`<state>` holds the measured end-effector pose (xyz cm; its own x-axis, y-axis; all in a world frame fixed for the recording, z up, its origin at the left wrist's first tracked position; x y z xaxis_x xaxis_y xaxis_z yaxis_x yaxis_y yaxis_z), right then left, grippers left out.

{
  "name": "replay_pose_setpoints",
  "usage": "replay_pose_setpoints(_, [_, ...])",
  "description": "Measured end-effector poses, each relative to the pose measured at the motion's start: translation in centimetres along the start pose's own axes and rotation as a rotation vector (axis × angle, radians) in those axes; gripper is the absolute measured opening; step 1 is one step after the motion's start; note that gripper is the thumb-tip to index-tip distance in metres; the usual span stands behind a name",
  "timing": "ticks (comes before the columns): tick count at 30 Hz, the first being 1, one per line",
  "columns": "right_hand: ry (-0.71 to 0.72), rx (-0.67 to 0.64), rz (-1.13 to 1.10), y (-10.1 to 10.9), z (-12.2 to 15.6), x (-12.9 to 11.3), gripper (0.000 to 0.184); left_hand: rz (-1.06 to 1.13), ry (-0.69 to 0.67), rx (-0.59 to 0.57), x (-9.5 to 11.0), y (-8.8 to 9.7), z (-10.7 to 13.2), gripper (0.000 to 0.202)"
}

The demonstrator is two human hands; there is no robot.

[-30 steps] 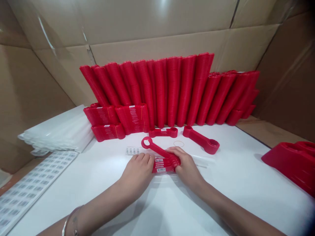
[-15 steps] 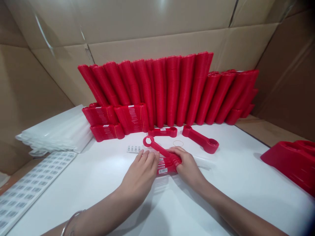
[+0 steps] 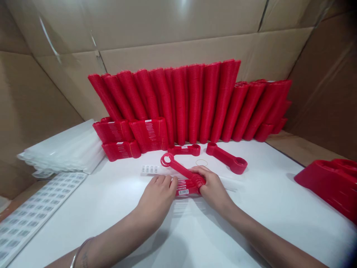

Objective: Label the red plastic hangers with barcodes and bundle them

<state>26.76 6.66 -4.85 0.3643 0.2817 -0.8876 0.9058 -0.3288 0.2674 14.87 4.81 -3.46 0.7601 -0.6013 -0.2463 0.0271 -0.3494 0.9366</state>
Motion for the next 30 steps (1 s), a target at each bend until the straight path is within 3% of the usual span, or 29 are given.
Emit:
replay_pose_setpoints(2, [0.003,0.009,0.018,0.1,-0.1,0.0,0.051,-0.013,0.021,-0.055,0.0,-0.9,0.0,0.029])
replay_pose_setpoints(6, [0.008,-0.003,0.038,0.0,-0.1,0.2,0.052,-0.018,0.043,-0.044,0.5,-1.7,0.1,0.029])
replay_pose_setpoints(10, [-0.008,0.010,0.049,0.2,-0.3,0.5,0.052,0.134,0.078,-0.015,0.2,-1.3,0.3,0.021])
replay_pose_setpoints(14, [-0.008,0.021,0.014,0.4,-0.5,0.2,0.047,0.453,0.194,0.079,-3.0,0.4,-0.5,0.033])
replay_pose_setpoints(17, [-0.001,0.009,-0.021,0.3,-0.4,-0.1,0.049,0.519,0.308,0.111,-5.8,0.7,-1.2,0.036])
replay_pose_setpoints(20, [0.010,-0.031,-0.055,-0.1,-0.1,-0.3,0.050,0.490,0.350,0.150,-7.0,0.9,-1.6,0.033])
replay_pose_setpoints(25, [0.023,-0.083,-0.101,-0.6,0.5,-0.7,0.047,0.406,0.311,0.186,-7.7,1.2,-1.8,0.031])
replay_pose_setpoints(30, [-0.022,-0.004,-0.060,0.1,0.1,-0.1,0.047,0.382,0.212,0.123,-9.5,1.2,-1.5,0.017])
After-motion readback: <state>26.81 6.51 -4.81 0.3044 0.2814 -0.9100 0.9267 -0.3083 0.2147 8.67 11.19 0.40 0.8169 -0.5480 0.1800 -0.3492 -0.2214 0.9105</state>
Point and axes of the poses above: each hand's wrist, its own z-axis away from the middle knuckle, its own y-axis out of the back of the hand, x = y × z, the point moved 8 cm from there along -z, towards the middle knuckle, and after that the axes turned 15 degrees about x, right-handed, at the moved point
